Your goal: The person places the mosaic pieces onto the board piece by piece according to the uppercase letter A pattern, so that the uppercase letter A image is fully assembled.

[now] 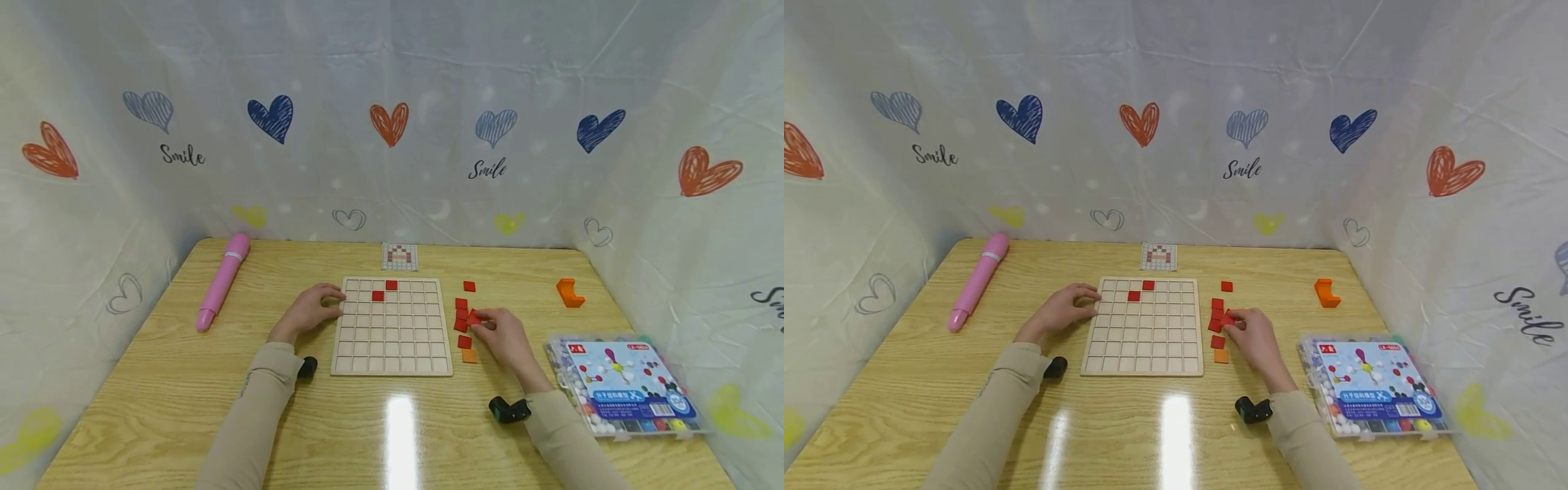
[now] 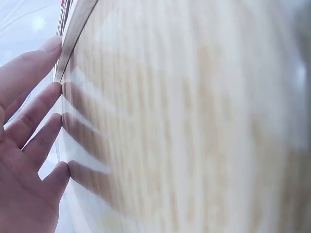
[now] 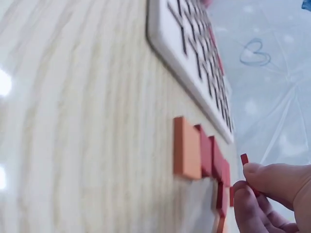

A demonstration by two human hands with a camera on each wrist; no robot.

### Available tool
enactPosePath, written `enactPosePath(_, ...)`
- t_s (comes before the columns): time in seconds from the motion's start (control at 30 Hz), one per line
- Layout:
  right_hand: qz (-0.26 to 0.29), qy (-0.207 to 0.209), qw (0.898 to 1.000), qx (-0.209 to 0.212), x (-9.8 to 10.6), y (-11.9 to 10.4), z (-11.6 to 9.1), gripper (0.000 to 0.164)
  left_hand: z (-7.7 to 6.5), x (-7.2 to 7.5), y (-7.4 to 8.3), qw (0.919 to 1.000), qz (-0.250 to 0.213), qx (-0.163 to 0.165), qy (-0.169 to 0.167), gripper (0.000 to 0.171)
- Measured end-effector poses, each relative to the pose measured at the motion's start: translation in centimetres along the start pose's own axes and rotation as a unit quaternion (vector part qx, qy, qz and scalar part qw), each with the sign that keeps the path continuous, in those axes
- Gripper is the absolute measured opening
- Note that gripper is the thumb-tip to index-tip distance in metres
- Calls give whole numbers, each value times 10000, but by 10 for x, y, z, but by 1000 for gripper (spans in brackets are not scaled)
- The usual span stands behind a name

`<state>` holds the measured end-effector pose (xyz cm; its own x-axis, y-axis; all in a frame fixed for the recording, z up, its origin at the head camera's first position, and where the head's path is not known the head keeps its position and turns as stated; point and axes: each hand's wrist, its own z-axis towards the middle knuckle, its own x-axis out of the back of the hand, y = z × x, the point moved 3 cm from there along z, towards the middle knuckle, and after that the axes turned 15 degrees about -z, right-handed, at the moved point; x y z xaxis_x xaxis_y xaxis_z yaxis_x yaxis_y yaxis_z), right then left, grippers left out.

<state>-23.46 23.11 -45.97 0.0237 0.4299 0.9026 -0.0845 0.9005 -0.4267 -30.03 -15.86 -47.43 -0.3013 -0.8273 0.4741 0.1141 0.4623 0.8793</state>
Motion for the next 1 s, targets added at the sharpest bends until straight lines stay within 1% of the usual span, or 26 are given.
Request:
enactPosePath(0.3, 472, -84, 9988, -69, 6, -21, 15, 34, -2, 0, -3, 9999, -105, 89, 22, 33)
enactPosePath(0.47, 834, -338, 9958, -147, 6, -33, 23, 36, -1, 0, -3, 9999, -102, 40, 25, 33)
enactPosePath(0.63, 1106, -642, 9916, -202, 0, -41, 33, 38, 0, 0, -3, 9999, -125, 34, 21, 33)
enactPosePath(0.8, 1257, -839, 9883, -199, -5, -49, 41, 39, 0, 0, -3, 9999, -113, 90, 5, 34)
enactPosePath(1.0, 1256, -965, 9872, -189, -11, -56, 54, 39, -1, 1, -1, 9999, -122, 122, 4, 34)
